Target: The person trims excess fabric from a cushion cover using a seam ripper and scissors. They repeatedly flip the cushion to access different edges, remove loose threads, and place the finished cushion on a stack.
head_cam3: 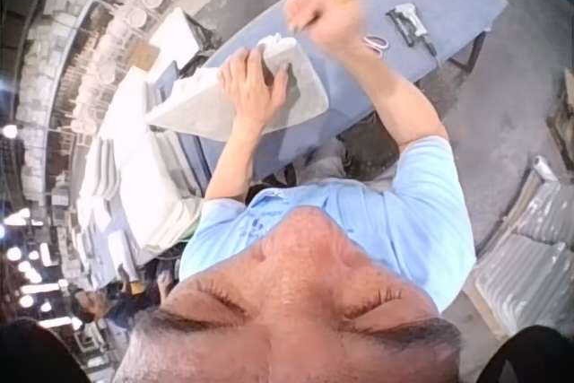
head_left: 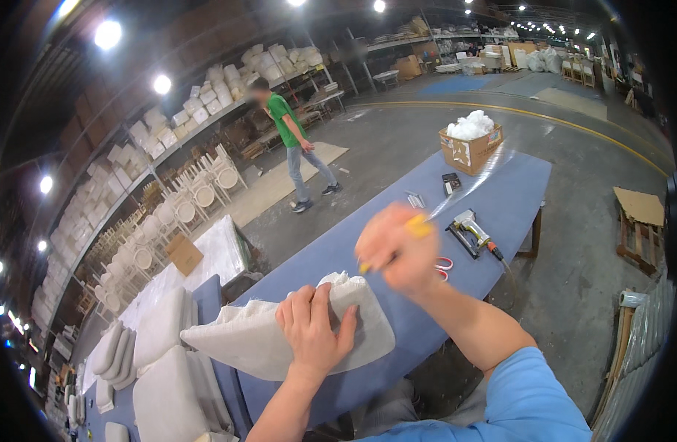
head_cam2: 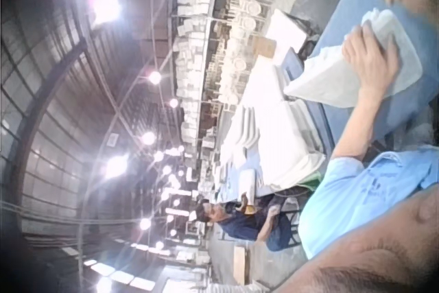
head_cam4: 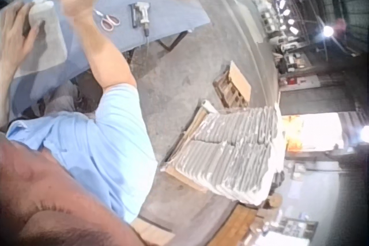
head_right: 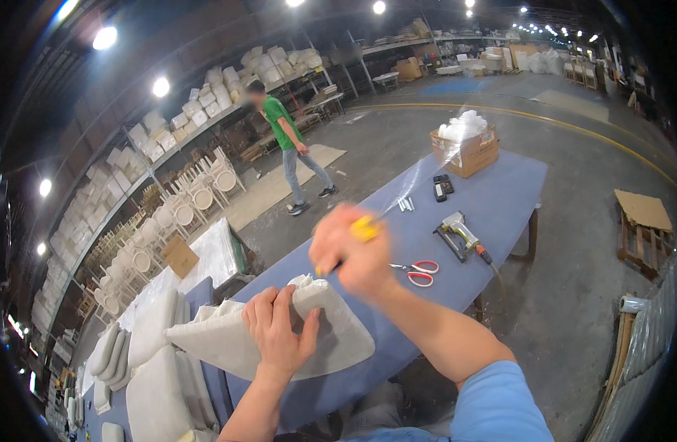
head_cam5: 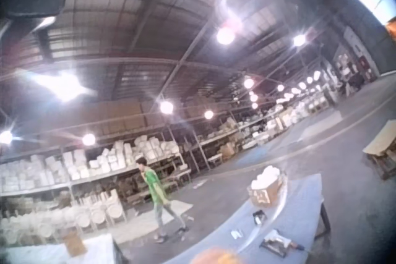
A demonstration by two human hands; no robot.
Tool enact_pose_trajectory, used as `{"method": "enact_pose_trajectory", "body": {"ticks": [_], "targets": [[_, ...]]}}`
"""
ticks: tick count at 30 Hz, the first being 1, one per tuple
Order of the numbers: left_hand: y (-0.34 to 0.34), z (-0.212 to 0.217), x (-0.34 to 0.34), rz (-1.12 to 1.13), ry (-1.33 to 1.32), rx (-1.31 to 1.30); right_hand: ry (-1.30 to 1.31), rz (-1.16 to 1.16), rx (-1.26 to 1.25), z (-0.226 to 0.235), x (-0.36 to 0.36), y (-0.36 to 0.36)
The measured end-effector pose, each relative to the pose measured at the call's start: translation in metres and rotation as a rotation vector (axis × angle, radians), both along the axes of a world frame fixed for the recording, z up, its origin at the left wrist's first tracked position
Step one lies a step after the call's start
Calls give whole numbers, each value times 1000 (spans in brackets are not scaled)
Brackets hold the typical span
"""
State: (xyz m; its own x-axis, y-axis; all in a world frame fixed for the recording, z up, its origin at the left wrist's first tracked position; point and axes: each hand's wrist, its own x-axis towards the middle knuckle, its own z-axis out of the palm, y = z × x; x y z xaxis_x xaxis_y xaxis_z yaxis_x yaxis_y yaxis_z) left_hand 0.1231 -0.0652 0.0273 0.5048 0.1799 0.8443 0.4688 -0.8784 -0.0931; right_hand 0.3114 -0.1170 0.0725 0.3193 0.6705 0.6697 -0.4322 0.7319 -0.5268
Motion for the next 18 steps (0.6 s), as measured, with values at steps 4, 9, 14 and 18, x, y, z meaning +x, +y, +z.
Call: {"method": "enact_pose_trajectory", "body": {"ticks": [4, 9, 14, 18], "targets": [[-1, 1, -2, 26, 16, 3, 38, 62, -140, 24, 5, -5], [-4, 1, 3, -4, -4, -6, 14, -55, -81, 19, 3, 5], [-2, 2, -5, 8, 26, -17, 70, -26, -177, 31, 14, 2], [-1, 26, -7, -87, 143, -104, 96, -270, -321, -17, 77, -1]]}}
